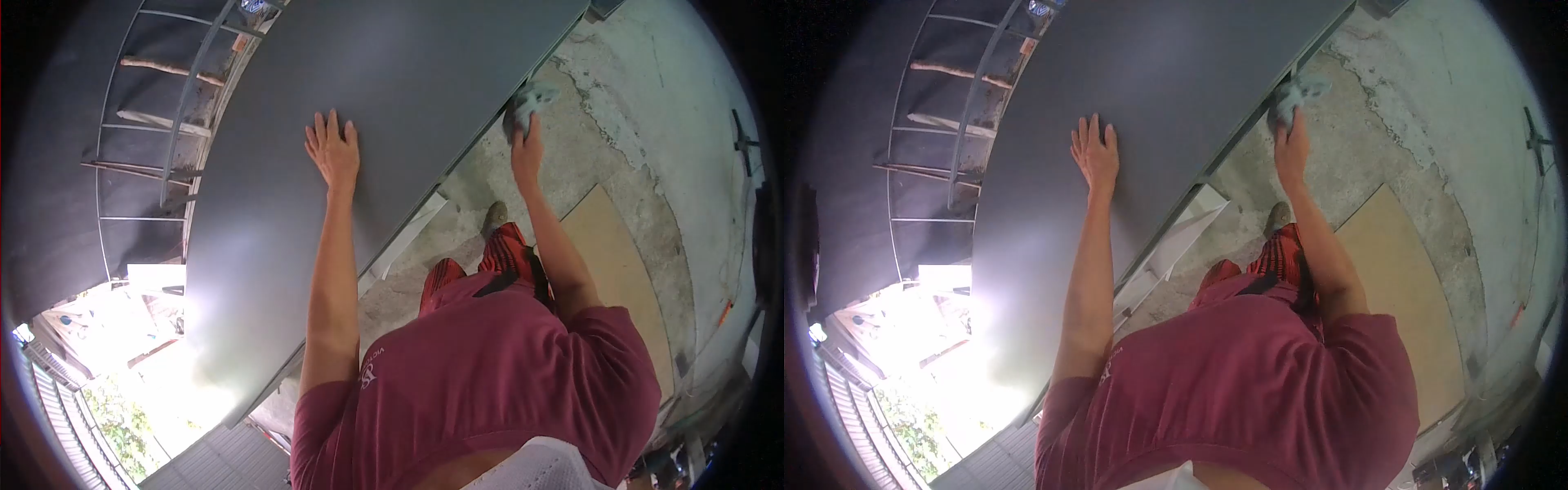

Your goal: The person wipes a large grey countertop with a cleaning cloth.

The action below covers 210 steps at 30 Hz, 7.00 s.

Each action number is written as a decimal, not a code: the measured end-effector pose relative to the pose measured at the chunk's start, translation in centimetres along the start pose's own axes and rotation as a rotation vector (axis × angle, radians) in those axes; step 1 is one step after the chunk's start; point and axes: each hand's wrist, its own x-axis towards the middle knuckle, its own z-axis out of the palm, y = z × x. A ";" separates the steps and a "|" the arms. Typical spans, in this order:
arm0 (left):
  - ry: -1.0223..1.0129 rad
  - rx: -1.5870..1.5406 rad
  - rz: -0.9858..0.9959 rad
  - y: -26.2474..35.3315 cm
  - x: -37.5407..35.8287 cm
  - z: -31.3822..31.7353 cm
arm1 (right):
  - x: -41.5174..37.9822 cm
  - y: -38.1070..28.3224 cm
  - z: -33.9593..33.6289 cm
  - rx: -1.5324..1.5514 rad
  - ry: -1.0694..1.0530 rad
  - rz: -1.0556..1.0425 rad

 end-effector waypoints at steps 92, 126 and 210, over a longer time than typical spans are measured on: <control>0.158 0.060 -0.002 -62.3 -43.2 -21.1 | -77.5 -26.2 19.0 0.120 -0.377 -0.134; 0.132 0.003 -0.031 -62.3 -43.5 -21.7 | -97.1 -29.5 17.3 0.281 -1.640 -0.605; 0.257 -0.870 -0.471 -61.2 -69.6 -21.6 | -74.3 -34.3 31.1 -0.653 -0.335 -0.964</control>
